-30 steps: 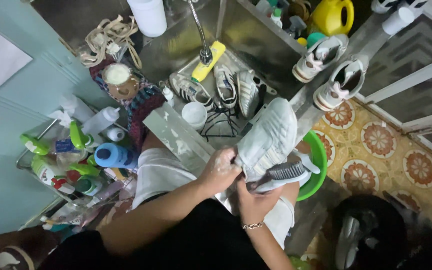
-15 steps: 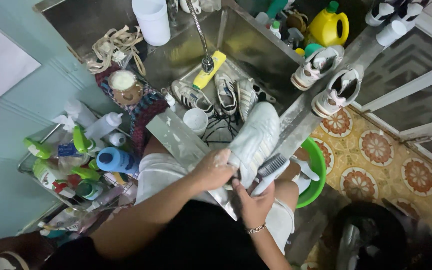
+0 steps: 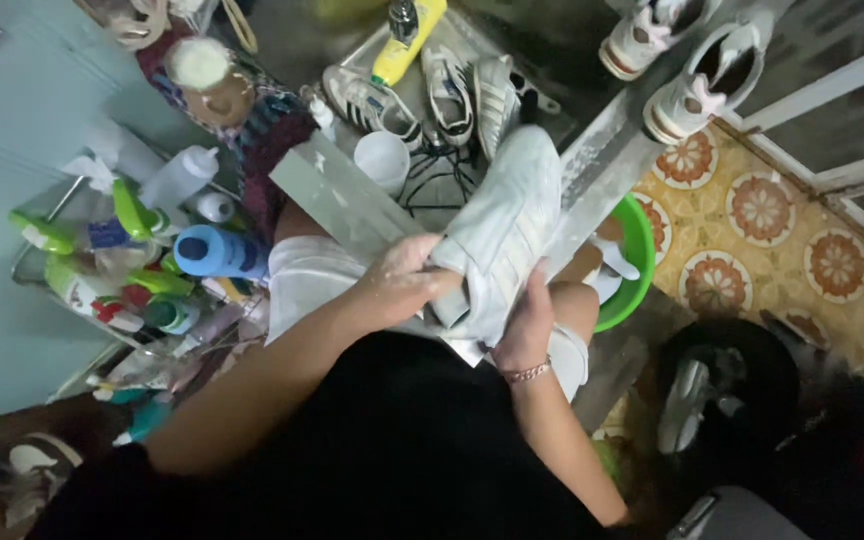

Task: Cleaning and scrubbing white sneakers with cleaning foam and brushes at a utility sink.

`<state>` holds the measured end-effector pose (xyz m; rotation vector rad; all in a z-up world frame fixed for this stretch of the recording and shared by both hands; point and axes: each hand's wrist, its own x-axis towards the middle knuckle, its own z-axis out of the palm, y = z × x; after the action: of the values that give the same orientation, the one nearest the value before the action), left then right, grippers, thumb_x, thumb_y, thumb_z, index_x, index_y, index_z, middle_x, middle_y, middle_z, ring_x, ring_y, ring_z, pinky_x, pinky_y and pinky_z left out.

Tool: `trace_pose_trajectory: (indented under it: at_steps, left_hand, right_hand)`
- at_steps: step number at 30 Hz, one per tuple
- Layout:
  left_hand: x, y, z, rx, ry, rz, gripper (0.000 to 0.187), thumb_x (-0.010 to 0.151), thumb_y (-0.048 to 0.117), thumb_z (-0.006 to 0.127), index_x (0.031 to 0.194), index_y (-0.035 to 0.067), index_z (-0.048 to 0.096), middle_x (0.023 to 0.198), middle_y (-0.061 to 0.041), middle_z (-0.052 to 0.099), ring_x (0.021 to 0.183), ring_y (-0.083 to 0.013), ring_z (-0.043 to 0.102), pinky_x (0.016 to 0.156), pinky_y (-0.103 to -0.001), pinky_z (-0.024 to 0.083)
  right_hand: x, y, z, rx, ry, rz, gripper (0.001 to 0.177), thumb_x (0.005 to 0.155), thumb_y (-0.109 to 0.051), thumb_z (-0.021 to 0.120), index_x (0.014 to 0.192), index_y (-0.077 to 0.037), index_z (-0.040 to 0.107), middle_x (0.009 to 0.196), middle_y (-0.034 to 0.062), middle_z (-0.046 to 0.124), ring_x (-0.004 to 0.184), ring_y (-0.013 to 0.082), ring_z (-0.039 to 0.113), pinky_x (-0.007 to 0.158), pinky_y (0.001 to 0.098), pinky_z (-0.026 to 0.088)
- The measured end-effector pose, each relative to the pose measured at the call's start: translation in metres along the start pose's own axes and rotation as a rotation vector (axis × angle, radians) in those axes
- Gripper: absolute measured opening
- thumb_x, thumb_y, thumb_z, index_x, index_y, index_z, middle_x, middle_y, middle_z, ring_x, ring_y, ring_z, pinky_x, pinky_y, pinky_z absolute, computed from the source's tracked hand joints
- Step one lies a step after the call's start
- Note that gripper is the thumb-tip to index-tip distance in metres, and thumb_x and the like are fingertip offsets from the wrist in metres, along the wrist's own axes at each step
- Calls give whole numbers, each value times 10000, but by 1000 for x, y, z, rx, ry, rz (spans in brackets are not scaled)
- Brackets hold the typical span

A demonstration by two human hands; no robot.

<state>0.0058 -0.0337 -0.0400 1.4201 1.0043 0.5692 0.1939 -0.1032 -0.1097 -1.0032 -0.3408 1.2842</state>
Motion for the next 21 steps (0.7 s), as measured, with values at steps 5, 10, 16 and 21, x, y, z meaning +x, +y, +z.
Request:
trace_pose_trajectory:
  at_steps: [5, 10, 16, 21]
  left_hand:
    - [-4, 18, -8, 42, -50, -1, 296, 878, 281, 665, 978, 11, 733, 834, -107, 763, 756, -148, 686, 703, -317, 551]
    - [-27, 56, -34, 245, -65, -123, 350, 905, 373, 687, 987, 47, 784, 830, -102, 777, 759, -175, 720, 726, -333, 542]
    - [-21, 32, -52, 341, 162, -103, 356, 986, 332, 635, 1103, 10, 732, 894, -148, 752, 810, -221, 714, 794, -341, 533]
    - [4, 6, -47, 0, 253, -31, 381, 961, 205, 627, 1298, 27, 641, 1135, -116, 759, 1022, -181, 694, 930, -338, 521]
  right_hand:
    - [10, -4, -26, -13, -236, 69, 715, 884, -326, 688, 1470, 5, 447, 1422, 130, 601, 1279, 260, 612, 1091, 402, 472]
    - [44, -41, -69, -95, 251, 35, 677, 901, -333, 762, 1425, -14, 475, 1239, 89, 588, 1143, 276, 622, 961, 498, 537]
    - [34, -73, -80, -54, -24, -233, 584, 941, -310, 721, 1404, -8, 532, 1302, 98, 671, 1171, 232, 673, 1024, 381, 558]
    - [38, -22, -93, -341, 121, -304, 471, 942, -100, 703, 1371, 8, 542, 1180, 65, 670, 979, 152, 650, 864, 296, 532]
